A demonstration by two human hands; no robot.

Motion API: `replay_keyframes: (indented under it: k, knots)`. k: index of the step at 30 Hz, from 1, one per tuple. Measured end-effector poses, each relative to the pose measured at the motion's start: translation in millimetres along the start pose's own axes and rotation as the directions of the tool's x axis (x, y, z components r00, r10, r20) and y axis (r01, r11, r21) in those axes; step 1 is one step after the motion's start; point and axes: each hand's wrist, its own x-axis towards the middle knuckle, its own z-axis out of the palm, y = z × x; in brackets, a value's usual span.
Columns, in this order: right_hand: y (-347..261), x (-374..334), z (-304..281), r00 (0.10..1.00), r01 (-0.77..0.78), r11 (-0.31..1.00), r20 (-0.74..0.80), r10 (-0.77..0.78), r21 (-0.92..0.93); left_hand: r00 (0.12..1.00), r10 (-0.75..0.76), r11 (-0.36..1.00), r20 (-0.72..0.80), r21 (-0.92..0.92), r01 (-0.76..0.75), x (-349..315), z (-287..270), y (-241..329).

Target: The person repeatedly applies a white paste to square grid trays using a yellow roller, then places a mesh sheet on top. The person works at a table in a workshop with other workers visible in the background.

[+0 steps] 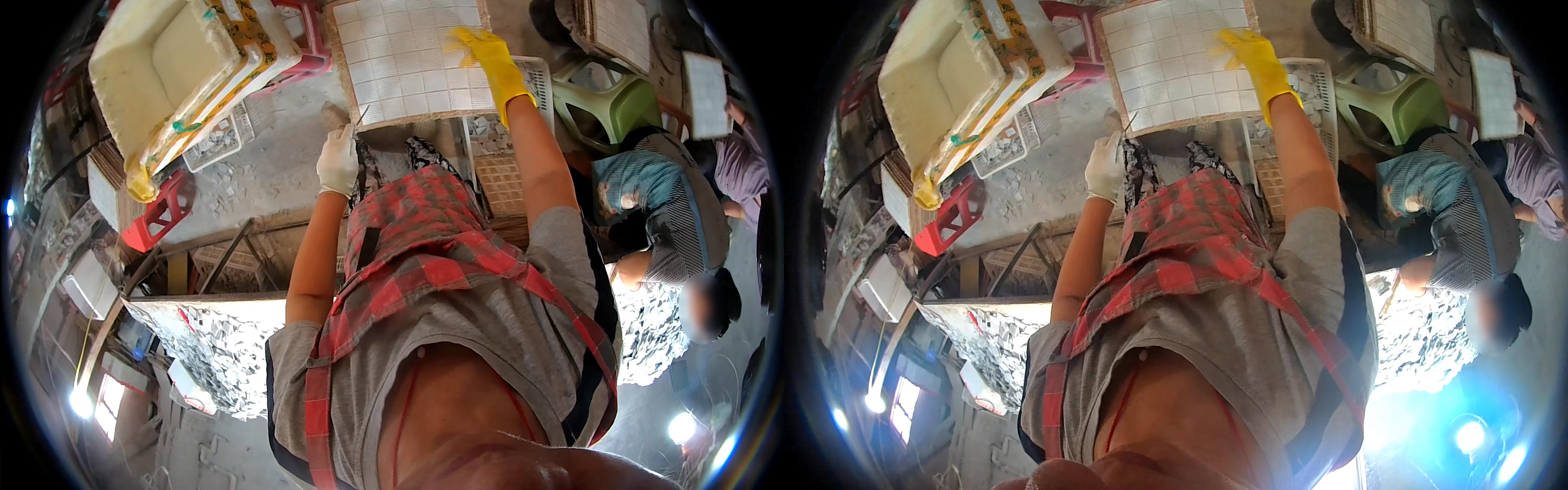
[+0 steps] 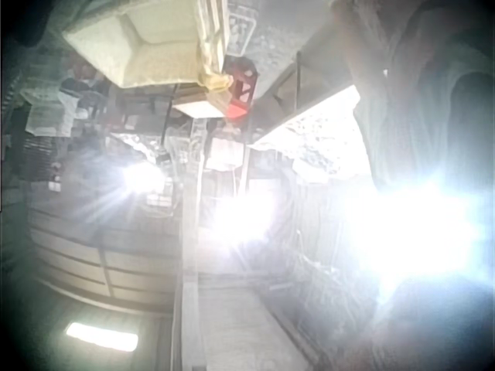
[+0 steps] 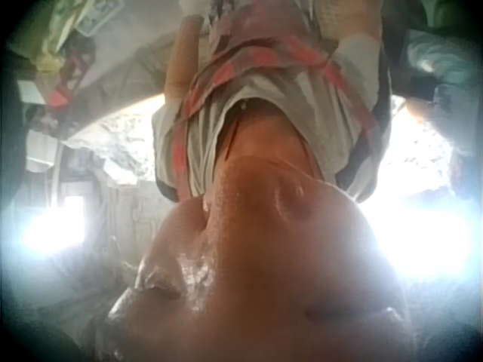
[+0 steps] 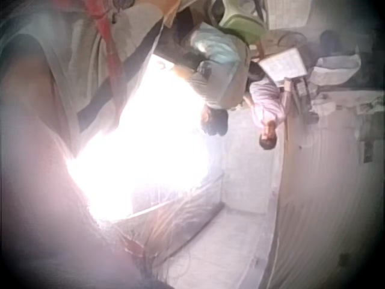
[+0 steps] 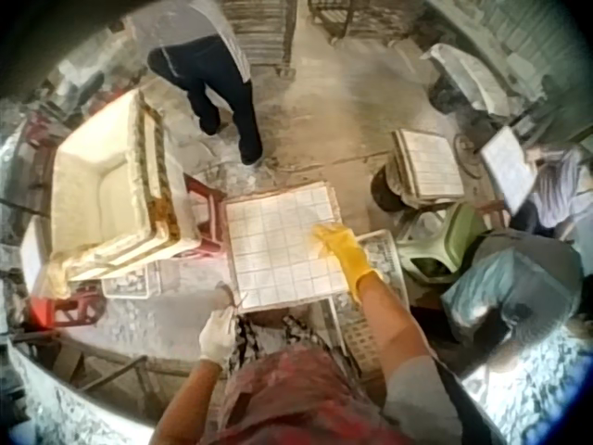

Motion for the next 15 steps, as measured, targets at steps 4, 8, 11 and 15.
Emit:
replay_keyframes:
  k: [4,8,11,15]
  knots:
    - [15,12,5,0.918,-0.394,0.905,0.017,0.396,0.162,0.999,0.051,0.998,-0.001,0.030,-0.051,2,2,1]
    - [71,20,-1,0.868,-0.488,0.870,-0.067,0.493,0.075,0.998,0.064,0.992,0.015,0.108,-0.065,9,5,-2]
    - [-7,23,-14,0.746,-0.658,0.740,-0.013,0.665,0.139,0.999,0.020,0.993,0.034,0.117,-0.024,2,3,2]
    - [-40,28,-30,0.730,-0.683,0.725,-0.089,0.677,-0.087,0.999,0.039,0.995,0.021,0.096,-0.041,8,-4,8]
